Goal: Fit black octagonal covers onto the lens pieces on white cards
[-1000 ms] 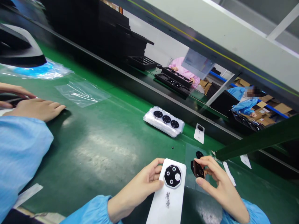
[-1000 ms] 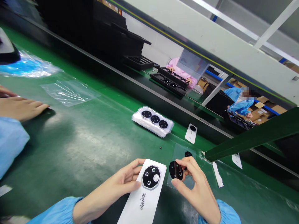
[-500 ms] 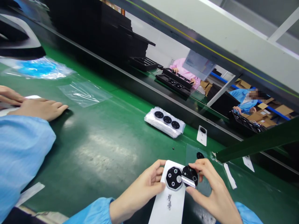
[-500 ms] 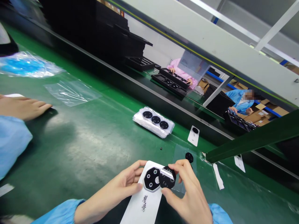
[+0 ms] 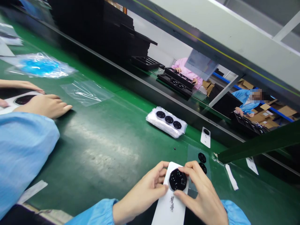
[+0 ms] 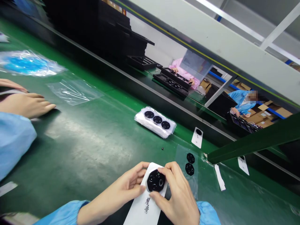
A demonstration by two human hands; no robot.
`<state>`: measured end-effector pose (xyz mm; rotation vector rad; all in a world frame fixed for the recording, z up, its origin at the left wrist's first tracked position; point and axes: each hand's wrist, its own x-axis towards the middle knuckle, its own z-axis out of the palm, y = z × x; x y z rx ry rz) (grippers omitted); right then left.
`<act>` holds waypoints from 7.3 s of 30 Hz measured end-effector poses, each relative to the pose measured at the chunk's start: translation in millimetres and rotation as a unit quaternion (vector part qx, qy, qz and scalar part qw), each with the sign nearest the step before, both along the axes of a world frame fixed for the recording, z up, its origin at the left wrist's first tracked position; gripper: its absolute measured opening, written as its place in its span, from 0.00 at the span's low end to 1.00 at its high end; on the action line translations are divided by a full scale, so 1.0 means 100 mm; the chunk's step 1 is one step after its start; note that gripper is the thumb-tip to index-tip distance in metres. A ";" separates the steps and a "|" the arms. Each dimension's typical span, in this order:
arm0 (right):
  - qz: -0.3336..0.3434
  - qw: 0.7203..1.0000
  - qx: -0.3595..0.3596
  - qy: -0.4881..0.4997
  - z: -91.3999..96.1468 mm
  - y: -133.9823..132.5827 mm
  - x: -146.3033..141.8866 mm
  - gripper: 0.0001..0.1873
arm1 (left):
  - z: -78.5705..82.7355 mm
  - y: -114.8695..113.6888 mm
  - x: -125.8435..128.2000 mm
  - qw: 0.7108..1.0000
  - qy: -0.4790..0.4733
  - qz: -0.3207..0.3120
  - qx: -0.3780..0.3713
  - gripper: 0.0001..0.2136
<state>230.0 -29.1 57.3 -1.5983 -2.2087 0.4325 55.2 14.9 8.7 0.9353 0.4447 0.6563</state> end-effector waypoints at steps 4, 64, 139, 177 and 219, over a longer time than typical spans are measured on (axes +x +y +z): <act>0.000 1.000 -0.010 0.006 -0.01 -0.01 0.00 0.20 | 0.02 -0.01 -0.01 1.000 0.001 0.001 -0.001 0.19; 0.018 0.999 -0.030 -0.028 0.09 0.05 -0.03 0.19 | 0.04 -0.02 -0.02 1.000 -0.014 -0.002 -0.011 0.17; 0.030 0.989 0.075 -0.125 -0.07 0.19 -0.07 0.26 | -0.09 -0.07 0.06 0.986 0.083 0.140 0.019 0.16; -0.124 0.854 -0.211 0.458 -0.13 -0.01 -0.15 0.17 | -0.09 -0.08 0.08 0.995 -0.020 0.036 -0.093 0.27; -0.190 0.872 -0.209 0.400 -0.25 0.04 -0.17 0.21 | -0.07 -0.11 0.09 0.995 0.061 0.060 -0.040 0.34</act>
